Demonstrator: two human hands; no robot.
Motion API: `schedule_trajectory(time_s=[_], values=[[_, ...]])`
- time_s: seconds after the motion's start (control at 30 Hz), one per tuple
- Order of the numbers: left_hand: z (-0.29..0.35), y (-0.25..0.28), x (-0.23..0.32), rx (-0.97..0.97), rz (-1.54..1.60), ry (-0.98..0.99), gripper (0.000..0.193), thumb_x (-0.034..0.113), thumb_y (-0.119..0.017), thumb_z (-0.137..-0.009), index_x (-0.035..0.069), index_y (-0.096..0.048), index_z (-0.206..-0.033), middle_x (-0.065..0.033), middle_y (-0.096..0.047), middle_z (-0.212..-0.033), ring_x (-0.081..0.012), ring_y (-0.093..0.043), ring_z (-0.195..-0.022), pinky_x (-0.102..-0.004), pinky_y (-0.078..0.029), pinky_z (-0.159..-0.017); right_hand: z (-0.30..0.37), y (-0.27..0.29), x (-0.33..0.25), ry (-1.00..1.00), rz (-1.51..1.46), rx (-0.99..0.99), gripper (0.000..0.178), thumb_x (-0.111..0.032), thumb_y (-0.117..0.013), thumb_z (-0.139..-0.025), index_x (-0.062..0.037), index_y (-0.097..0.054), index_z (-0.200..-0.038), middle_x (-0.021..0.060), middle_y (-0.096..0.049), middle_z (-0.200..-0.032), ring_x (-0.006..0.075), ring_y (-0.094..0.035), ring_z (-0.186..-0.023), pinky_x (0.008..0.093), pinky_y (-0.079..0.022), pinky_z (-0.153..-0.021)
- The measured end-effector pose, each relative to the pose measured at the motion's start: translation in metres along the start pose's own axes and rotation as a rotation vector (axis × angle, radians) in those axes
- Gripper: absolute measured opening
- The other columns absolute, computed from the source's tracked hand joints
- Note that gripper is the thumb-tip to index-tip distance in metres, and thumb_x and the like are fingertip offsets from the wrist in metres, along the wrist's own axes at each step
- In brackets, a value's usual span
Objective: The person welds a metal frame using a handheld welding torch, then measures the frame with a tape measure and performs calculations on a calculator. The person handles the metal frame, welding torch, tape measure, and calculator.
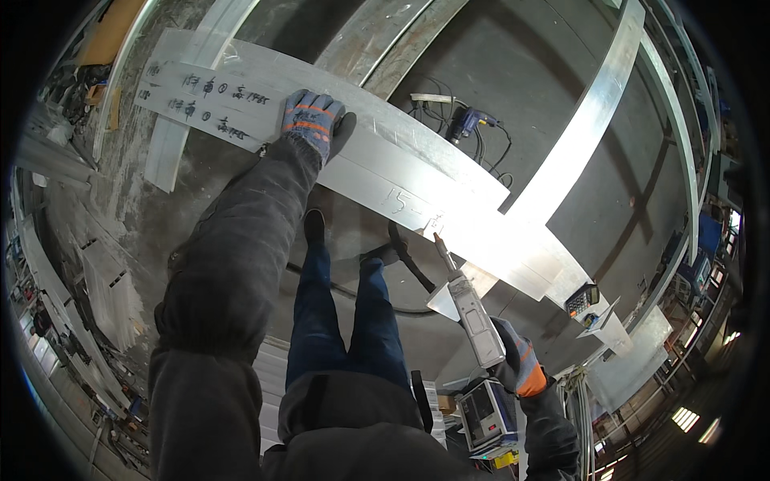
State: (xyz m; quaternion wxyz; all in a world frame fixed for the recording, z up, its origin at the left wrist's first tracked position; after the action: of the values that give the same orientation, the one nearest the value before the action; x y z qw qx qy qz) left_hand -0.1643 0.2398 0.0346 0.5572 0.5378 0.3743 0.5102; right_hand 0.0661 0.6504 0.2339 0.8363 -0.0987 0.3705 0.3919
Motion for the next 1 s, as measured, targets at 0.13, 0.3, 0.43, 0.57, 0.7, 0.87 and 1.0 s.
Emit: schedule_trajectory(time_s=[0.13, 0.3, 0.43, 0.57, 0.7, 0.87, 1.0], values=[[0.001, -0.004, -0.003, -0.119, -0.072, 0.039, 0.034, 0.020, -0.060, -0.096, 0.017, -0.065, -0.129, -0.0054, -0.064, -0.135, -0.0261, -0.054, -0.135, -0.0465, -0.032, -0.123, -0.004, -0.001, 0.000, 0.038, -0.002, 0.010, 0.073, 0.006, -0.053, -0.076, 0.0034, -0.049, -0.149, 0.0227, -0.062, -0.135, 0.0363, -0.066, -0.123, 0.0391, -0.050, -0.105], [0.001, -0.006, -0.004, -0.067, -0.022, 0.025, 0.034, 0.018, -0.063, -0.093, 0.018, -0.066, -0.127, -0.0044, -0.064, -0.134, -0.0259, -0.055, -0.134, -0.0465, -0.033, -0.122, -0.007, -0.001, 0.001, 0.013, -0.027, -0.041, 0.069, 0.004, -0.056, -0.079, 0.0028, -0.049, -0.148, 0.0218, -0.063, -0.132, 0.0351, -0.066, -0.122, 0.0388, -0.051, -0.104], [0.002, -0.010, -0.006, -0.027, -0.019, 0.011, 0.033, 0.018, -0.064, -0.092, 0.019, -0.067, -0.124, -0.0035, -0.066, -0.131, -0.0263, -0.057, -0.131, -0.0463, -0.034, -0.120, -0.009, -0.001, 0.005, -0.061, 0.009, -0.055, 0.062, 0.000, -0.062, -0.085, 0.0023, -0.050, -0.146, 0.0211, -0.063, -0.131, 0.0329, -0.067, -0.120, 0.0383, -0.052, -0.102], [0.002, -0.008, -0.006, 0.038, -0.034, -0.021, 0.028, 0.022, -0.065, -0.092, 0.018, -0.069, -0.120, -0.0056, -0.067, -0.125, -0.0266, -0.058, -0.128, -0.0472, -0.034, -0.120, -0.011, -0.001, 0.006, -0.052, 0.011, -0.044, 0.058, -0.004, -0.063, -0.089, 0.0023, -0.051, -0.145, 0.0199, -0.064, -0.129, 0.0313, -0.067, -0.119, 0.0380, -0.053, -0.101], [0.001, -0.007, -0.006, 0.012, -0.032, -0.011, 0.029, 0.022, -0.065, -0.093, 0.019, -0.069, -0.121, -0.0051, -0.067, -0.126, -0.0262, -0.058, -0.129, -0.0467, -0.034, -0.120, -0.012, -0.002, 0.008, -0.050, -0.010, -0.047, 0.057, -0.005, -0.062, -0.090, 0.0022, -0.051, -0.145, 0.0189, -0.064, -0.129, 0.0310, -0.067, -0.118, 0.0378, -0.053, -0.100], [0.001, -0.007, -0.006, -0.030, -0.057, -0.005, 0.028, 0.022, -0.063, -0.094, 0.019, -0.069, -0.122, -0.0051, -0.066, -0.128, -0.0261, -0.058, -0.129, -0.0464, -0.034, -0.120, -0.013, 0.000, 0.008, -0.003, 0.013, -0.036, 0.057, -0.006, -0.062, -0.090, 0.0027, -0.051, -0.145, 0.0195, -0.065, -0.128, 0.0320, -0.068, -0.118, 0.0381, -0.053, -0.100], [0.001, -0.001, -0.003, 0.026, -0.039, -0.021, 0.026, 0.026, -0.061, -0.096, 0.018, -0.070, -0.119, -0.0057, -0.068, -0.126, -0.0260, -0.059, -0.128, -0.0464, -0.035, -0.119, -0.014, 0.003, 0.003, 0.081, 0.070, -0.011, 0.057, -0.005, -0.061, -0.089, 0.0032, -0.052, -0.145, 0.0210, -0.066, -0.126, 0.0329, -0.069, -0.115, 0.0385, -0.054, -0.098]])
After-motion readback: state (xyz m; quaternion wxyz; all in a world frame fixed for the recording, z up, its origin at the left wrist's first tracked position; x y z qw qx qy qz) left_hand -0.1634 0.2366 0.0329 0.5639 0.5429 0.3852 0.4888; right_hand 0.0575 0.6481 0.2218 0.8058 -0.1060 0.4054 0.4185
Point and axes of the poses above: each hand's wrist, its own z-axis away from the middle knuckle, its own y-axis out of the back of the hand, x = y × z, the point moved 6 cm from there along -z, towards the middle knuckle
